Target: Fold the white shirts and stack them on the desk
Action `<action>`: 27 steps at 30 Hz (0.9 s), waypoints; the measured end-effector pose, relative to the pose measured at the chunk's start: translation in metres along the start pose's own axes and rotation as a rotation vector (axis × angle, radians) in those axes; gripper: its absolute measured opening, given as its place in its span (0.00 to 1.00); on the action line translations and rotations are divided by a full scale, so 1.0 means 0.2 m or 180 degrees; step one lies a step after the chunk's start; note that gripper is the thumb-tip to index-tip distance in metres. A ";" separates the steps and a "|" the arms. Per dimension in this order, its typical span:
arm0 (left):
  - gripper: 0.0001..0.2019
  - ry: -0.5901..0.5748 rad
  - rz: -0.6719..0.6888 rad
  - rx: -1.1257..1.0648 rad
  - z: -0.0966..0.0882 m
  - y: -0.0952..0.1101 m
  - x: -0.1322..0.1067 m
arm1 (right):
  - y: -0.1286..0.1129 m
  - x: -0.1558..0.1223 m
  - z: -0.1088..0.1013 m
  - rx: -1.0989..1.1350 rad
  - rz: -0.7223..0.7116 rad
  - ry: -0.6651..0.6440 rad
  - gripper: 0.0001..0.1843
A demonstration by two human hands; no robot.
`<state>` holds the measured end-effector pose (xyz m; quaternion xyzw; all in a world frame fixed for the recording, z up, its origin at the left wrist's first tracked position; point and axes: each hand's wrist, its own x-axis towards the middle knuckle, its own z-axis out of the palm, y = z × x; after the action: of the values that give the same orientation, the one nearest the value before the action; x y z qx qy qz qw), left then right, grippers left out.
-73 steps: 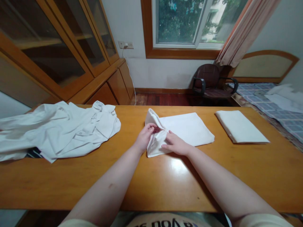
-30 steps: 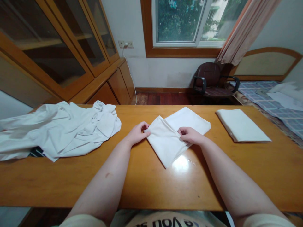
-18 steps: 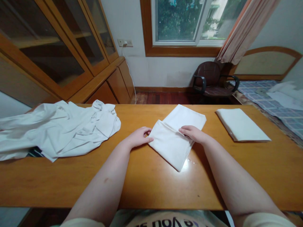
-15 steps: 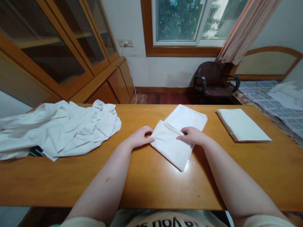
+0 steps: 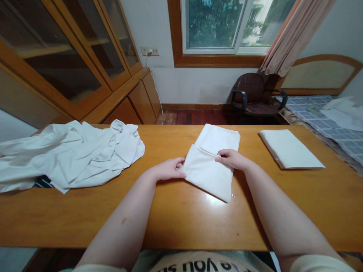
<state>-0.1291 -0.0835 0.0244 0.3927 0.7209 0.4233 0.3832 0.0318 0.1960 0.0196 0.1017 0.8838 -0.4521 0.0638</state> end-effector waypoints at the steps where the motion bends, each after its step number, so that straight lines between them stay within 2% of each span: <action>1: 0.23 -0.0017 -0.0014 0.0093 0.00 0.01 0.00 | 0.00 0.00 0.00 0.0013 0.0010 0.0009 0.22; 4: 0.16 -0.0013 -0.0211 0.0415 0.01 0.03 0.01 | 0.00 0.00 0.00 -0.0031 0.0050 0.0007 0.22; 8: 0.18 0.0348 -0.0450 0.0717 0.03 0.02 0.04 | 0.00 0.00 0.00 -0.0053 0.0100 0.0004 0.20; 11: 0.16 0.0609 -0.0333 0.0904 0.06 0.02 0.05 | 0.00 0.00 0.00 -0.0069 0.0130 0.0025 0.19; 13: 0.18 0.0666 -0.0048 0.0778 0.09 0.02 0.06 | 0.00 0.00 0.00 -0.0112 0.0097 0.0058 0.19; 15: 0.26 0.0669 0.0224 0.0445 0.12 0.01 0.08 | -0.01 0.00 0.01 -0.0135 0.0082 0.0103 0.19; 17: 0.32 0.0678 0.0308 0.0150 0.14 0.00 0.10 | -0.02 0.01 0.01 -0.0156 0.0114 0.0136 0.20; 19: 0.32 0.0730 0.0218 0.0045 0.16 -0.01 0.12 | -0.02 0.01 0.02 -0.0258 0.0151 0.0184 0.21; 22: 0.27 0.0850 -0.0165 0.0266 0.16 0.00 0.13 | -0.01 0.02 0.03 -0.0446 0.0165 0.0256 0.21; 24: 0.24 0.0703 -0.0332 0.0431 0.15 0.03 0.10 | 0.00 0.02 0.03 -0.0372 0.0153 0.0173 0.21; 25: 0.23 0.0475 -0.0347 0.0439 0.14 0.04 0.08 | 0.00 0.02 0.03 -0.0266 0.0140 0.0071 0.20; 27: 0.24 -0.0224 -0.0374 0.0283 0.13 0.06 0.04 | 0.00 0.02 0.04 -0.0017 0.0092 -0.0177 0.19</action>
<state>-0.1071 -0.0643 0.0249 0.3810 0.7469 0.3535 0.4147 0.0290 0.1909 0.0139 0.1017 0.8814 -0.4515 0.0951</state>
